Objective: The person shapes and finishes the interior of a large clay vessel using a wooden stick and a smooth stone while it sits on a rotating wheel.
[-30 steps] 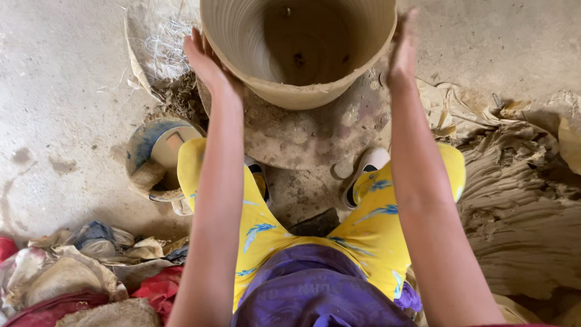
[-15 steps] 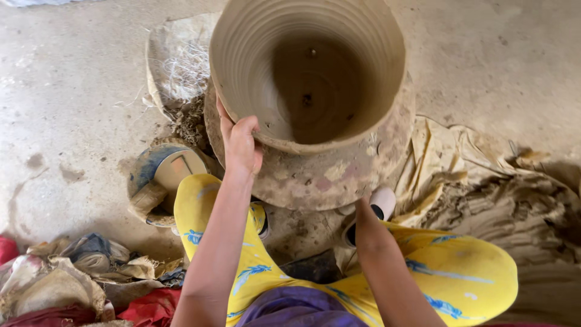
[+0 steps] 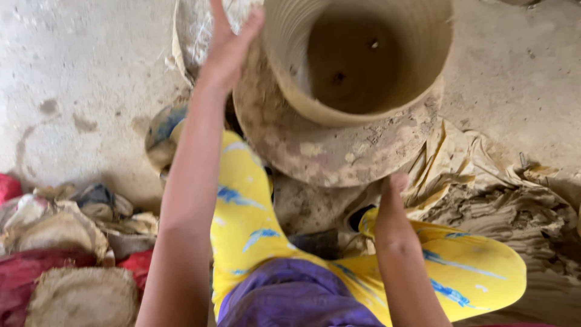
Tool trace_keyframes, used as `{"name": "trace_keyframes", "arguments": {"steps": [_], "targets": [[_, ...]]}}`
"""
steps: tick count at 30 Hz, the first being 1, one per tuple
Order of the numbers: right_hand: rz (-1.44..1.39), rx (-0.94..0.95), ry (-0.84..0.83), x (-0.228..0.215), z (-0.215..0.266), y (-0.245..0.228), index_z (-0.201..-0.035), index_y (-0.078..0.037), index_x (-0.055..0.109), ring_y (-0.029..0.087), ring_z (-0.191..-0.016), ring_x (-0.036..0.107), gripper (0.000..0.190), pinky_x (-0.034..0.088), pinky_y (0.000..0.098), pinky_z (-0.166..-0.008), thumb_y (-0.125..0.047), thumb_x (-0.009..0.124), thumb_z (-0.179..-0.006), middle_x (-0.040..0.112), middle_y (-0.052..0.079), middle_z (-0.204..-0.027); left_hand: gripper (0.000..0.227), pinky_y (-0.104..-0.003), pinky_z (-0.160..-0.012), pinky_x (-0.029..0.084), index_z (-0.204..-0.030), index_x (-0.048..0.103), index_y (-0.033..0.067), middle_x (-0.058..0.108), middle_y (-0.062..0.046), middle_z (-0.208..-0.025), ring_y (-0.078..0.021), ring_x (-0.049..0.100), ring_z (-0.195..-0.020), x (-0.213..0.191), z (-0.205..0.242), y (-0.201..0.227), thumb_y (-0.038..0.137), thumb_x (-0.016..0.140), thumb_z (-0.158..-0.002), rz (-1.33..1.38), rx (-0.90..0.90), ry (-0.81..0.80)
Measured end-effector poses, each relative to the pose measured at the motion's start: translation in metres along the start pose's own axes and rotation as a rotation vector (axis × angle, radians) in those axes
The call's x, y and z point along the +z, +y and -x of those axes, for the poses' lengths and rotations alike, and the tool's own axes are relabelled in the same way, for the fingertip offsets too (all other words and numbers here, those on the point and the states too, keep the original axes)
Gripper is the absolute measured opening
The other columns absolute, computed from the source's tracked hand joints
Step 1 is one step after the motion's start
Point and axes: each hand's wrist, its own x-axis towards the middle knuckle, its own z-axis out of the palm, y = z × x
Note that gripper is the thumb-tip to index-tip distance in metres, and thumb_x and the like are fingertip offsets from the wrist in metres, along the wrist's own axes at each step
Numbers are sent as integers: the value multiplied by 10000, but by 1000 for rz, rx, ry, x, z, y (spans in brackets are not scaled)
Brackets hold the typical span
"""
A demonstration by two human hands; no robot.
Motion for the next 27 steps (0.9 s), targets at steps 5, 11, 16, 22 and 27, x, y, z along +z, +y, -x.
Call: {"name": "trace_keyframes", "arguments": {"steps": [5,11,16,22,27], "targets": [[-664,12,372,-25,9,23,-1040,4,690,177,-734,623,503,492,328,-607,-490,603,-1008,687,94,-905,760,-412,-1328,270,-1636,272,22,327,-185,-1713,-331,327,-1564,-200,91,-98,282,720,-1081,-407,323,447],[-1102,-180,235,-95,17,25,-1111,7,652,178,-750,620,353,524,333,-662,-305,595,-957,667,86,-894,757,-610,-1100,261,-1456,242,-117,249,-363,-1487,-455,293,-1374,-331,247,-310,42,707,-881,-627,-386,1304],[-1245,-295,72,-141,57,7,-1171,9,620,179,-763,618,305,551,337,-707,-151,588,-913,650,80,-885,817,-477,-1077,435,-1429,304,14,400,-300,-1404,-432,469,-1287,-253,344,-449,138,771,-770,-585,-1000,494],[-1290,-398,-19,-138,135,-10,-1198,-19,552,188,-822,661,372,605,372,-773,34,580,-831,645,86,-918,1004,-667,-1109,381,-1579,223,227,225,-161,-1634,-404,303,-1488,-177,354,-481,285,826,-779,-941,-1184,-20],[-1173,-355,-32,-105,125,3,-1104,30,489,221,-808,602,185,555,405,-692,-3,518,-924,567,149,-979,1061,-849,-961,390,-1620,55,412,27,-67,-1707,-465,161,-1494,-205,444,-443,444,776,-842,-1017,-1496,-2]]}}
